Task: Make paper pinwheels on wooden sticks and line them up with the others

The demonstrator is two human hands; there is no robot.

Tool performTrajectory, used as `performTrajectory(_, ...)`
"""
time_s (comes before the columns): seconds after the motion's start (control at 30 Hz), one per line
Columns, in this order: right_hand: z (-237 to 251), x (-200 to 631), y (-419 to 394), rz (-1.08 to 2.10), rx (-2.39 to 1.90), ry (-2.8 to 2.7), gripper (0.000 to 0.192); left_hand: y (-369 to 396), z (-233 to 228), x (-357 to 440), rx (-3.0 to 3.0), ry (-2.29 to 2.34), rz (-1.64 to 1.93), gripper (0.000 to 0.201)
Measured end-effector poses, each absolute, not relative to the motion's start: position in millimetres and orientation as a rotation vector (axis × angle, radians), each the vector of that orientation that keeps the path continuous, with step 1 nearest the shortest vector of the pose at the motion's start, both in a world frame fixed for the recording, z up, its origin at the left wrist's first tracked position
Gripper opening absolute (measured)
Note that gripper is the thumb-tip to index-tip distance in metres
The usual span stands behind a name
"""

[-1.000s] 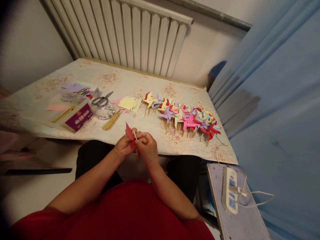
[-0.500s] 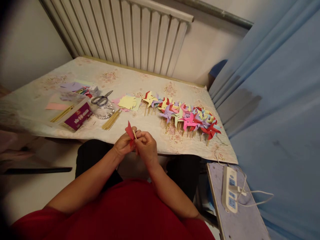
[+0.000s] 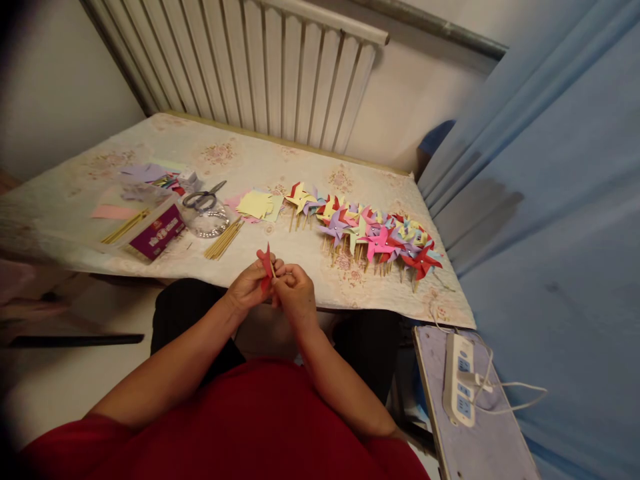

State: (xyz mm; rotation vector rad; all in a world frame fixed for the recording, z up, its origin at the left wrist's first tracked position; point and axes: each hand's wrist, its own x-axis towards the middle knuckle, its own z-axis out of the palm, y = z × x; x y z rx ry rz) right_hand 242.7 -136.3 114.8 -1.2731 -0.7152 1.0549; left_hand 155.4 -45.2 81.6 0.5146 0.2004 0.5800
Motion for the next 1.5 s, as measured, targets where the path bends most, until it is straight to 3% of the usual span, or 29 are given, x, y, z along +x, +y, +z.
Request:
performTrajectory(0.73, 54, 273, -154, 1.083, -1.468, -0.677, 0.024, -28, 65, 157, 0.534, 0.622, 0.718, 0.015)
performTrajectory(1.03, 47, 282, -151, 1.085, -1.467, -0.61, 0.026, -28, 54, 152, 0.617, 0.793, 0.691, 0.028)
performTrajectory(1.5, 41, 284, -151, 1.128, -1.463, -0.591, 0.027, -24, 50, 151, 0.712, 0.872, 0.646, 0.026)
